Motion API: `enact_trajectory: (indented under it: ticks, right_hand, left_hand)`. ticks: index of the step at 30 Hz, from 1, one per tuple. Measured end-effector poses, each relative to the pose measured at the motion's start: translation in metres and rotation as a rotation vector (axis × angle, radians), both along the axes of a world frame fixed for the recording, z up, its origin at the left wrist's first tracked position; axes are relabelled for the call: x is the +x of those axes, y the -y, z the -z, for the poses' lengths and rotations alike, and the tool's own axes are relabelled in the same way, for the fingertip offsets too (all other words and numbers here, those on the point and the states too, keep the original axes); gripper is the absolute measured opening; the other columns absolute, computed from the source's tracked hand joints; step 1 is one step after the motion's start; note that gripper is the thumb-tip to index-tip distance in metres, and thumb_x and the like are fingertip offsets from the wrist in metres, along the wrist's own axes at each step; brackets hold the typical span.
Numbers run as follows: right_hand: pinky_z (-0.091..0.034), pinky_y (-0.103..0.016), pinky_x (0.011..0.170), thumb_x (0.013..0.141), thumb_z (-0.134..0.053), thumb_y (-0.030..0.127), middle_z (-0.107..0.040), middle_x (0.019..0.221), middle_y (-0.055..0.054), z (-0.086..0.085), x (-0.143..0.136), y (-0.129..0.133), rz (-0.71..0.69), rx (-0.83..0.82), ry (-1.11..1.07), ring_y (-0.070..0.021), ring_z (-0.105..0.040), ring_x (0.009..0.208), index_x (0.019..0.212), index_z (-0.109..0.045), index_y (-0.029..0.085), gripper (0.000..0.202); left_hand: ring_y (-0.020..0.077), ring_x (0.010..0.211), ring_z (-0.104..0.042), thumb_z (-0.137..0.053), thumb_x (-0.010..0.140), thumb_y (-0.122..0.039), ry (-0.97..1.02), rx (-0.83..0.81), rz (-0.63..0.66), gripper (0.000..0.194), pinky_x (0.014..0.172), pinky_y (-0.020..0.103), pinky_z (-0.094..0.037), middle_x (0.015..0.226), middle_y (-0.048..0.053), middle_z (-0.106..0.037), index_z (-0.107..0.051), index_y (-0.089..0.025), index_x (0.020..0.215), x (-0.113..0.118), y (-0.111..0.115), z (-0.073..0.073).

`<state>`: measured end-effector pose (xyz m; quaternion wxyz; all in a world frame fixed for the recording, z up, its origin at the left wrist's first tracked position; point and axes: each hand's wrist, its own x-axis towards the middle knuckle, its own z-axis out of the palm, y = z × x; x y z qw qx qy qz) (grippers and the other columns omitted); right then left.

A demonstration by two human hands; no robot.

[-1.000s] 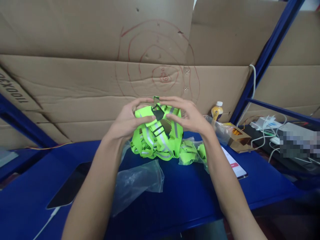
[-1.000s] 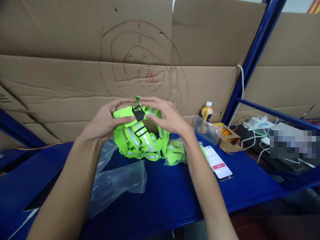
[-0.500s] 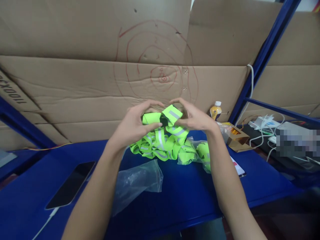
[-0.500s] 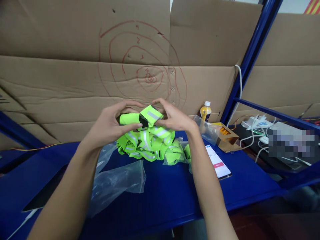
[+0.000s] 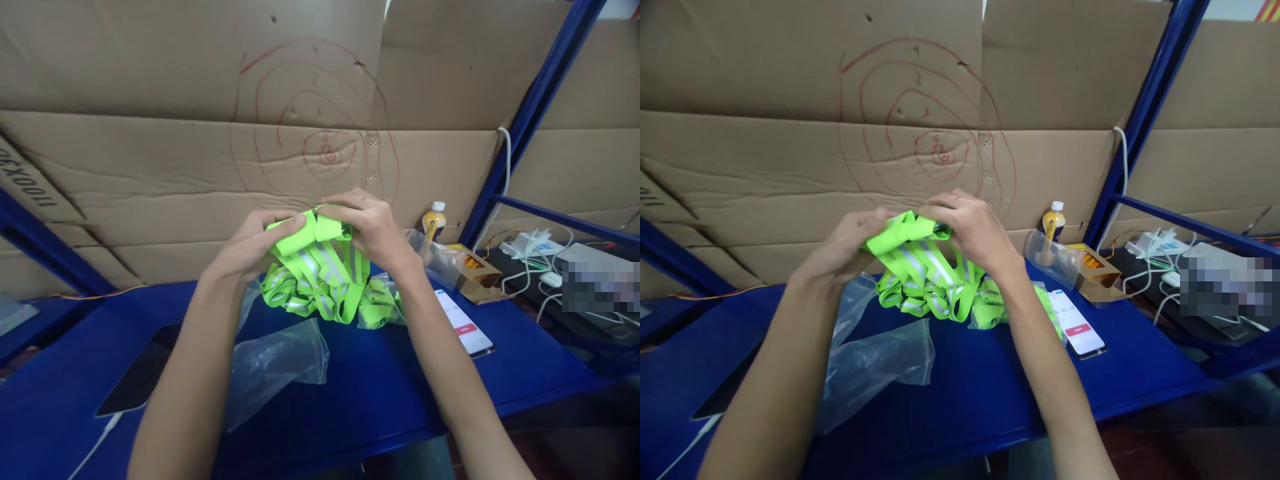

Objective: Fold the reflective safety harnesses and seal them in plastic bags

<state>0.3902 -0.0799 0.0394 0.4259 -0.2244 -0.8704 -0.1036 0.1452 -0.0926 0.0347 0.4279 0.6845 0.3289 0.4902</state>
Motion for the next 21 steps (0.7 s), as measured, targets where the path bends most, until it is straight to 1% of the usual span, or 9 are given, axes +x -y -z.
enact_trajectory:
  ticks: [4, 7, 10, 12, 13, 15, 17, 19, 21]
  right_hand:
    - [-0.048, -0.046, 0.115, 0.090, -0.048, -0.001, -0.065, 0.147, -0.011, 0.003, -0.008, 0.001, 0.003, 0.006, 0.027, -0.0275, -0.059, 0.135, 0.139, -0.070, 0.024, 0.059]
    - [-0.044, -0.048, 0.121, 0.090, -0.054, 0.005, -0.055, 0.158, -0.013, -0.001, -0.003, 0.011, -0.081, -0.112, 0.113, -0.0284, -0.054, 0.145, 0.154, -0.057, 0.023, 0.066]
    - [-0.042, -0.049, 0.124, 0.091, -0.072, 0.029, -0.051, 0.163, -0.015, -0.006, 0.006, 0.017, -0.129, -0.200, 0.128, -0.0313, -0.051, 0.149, 0.161, -0.046, 0.021, 0.074]
    - [-0.045, -0.047, 0.119, 0.092, -0.076, 0.041, -0.057, 0.158, -0.017, -0.007, 0.011, 0.016, -0.079, -0.238, 0.092, -0.0327, -0.056, 0.143, 0.155, -0.052, 0.019, 0.071]
    - [-0.049, -0.045, 0.113, 0.094, -0.074, 0.043, -0.065, 0.149, -0.016, -0.008, 0.013, 0.015, -0.053, -0.270, 0.090, -0.0323, -0.063, 0.134, 0.147, -0.059, 0.018, 0.060]
    - [-0.055, -0.038, 0.094, 0.099, -0.067, 0.038, -0.079, 0.116, -0.011, -0.008, 0.015, 0.013, -0.042, -0.350, 0.125, -0.0273, -0.073, 0.103, 0.120, -0.072, 0.016, 0.031]
    - [-0.052, -0.032, 0.081, 0.099, -0.062, 0.026, -0.079, 0.090, -0.005, -0.009, 0.015, 0.012, -0.057, -0.389, 0.153, -0.0214, -0.071, 0.081, 0.101, -0.075, 0.016, 0.016]
    - [-0.051, -0.030, 0.083, 0.094, -0.059, 0.015, -0.080, 0.092, -0.004, -0.009, 0.015, 0.011, -0.073, -0.339, 0.128, -0.0205, -0.072, 0.086, 0.101, -0.077, 0.017, 0.019]
    - [-0.051, -0.031, 0.094, 0.091, -0.056, 0.011, -0.081, 0.112, -0.006, -0.008, 0.014, 0.009, -0.099, -0.238, 0.078, -0.0228, -0.074, 0.106, 0.113, -0.078, 0.019, 0.032]
  left_hand:
    - [0.0219, 0.070, -0.073, -0.100, 0.063, -0.042, 0.060, -0.062, -0.041, 0.050, 0.065, 0.031, -0.058, 0.093, 0.010, -0.080, -0.082, -0.016, 0.101, 0.001, 0.000, -0.001]
    - [0.0238, 0.080, -0.074, -0.096, 0.068, -0.040, -0.019, 0.121, -0.132, 0.048, 0.069, 0.032, -0.059, 0.102, 0.010, -0.081, -0.082, -0.019, 0.109, -0.005, -0.004, 0.002]
    - [0.0264, 0.097, -0.074, -0.093, 0.074, -0.039, -0.179, 0.363, -0.233, 0.041, 0.082, 0.033, -0.059, 0.109, 0.007, -0.081, -0.082, -0.022, 0.109, -0.004, -0.001, 0.002]
    - [0.0272, 0.102, -0.074, -0.090, 0.078, -0.040, -0.250, 0.462, -0.241, 0.036, 0.089, 0.033, -0.058, 0.110, 0.005, -0.081, -0.082, -0.023, 0.109, 0.003, 0.006, 0.000]
    - [0.0269, 0.102, -0.074, -0.088, 0.080, -0.041, -0.270, 0.491, -0.239, 0.034, 0.091, 0.034, -0.058, 0.109, 0.005, -0.081, -0.082, -0.024, 0.109, 0.008, 0.011, -0.002]
    - [0.0262, 0.102, -0.074, -0.087, 0.083, -0.043, -0.288, 0.524, -0.236, 0.033, 0.094, 0.034, -0.057, 0.110, 0.005, -0.081, -0.082, -0.024, 0.109, 0.016, 0.018, -0.004]
    - [0.0268, 0.106, -0.074, -0.088, 0.082, -0.050, -0.256, 0.518, -0.217, 0.040, 0.099, 0.035, -0.056, 0.113, 0.006, -0.080, -0.081, -0.023, 0.111, 0.019, 0.019, -0.006]
    - [0.0282, 0.110, -0.073, -0.083, 0.084, -0.062, -0.204, 0.450, -0.160, 0.051, 0.099, 0.036, -0.056, 0.117, 0.009, -0.079, -0.080, -0.021, 0.113, 0.017, 0.014, -0.004]
    - [0.0282, 0.103, -0.075, -0.070, 0.089, -0.074, -0.161, 0.319, -0.085, 0.060, 0.090, 0.035, -0.059, 0.112, 0.012, -0.080, -0.080, -0.018, 0.109, 0.014, 0.006, 0.000]
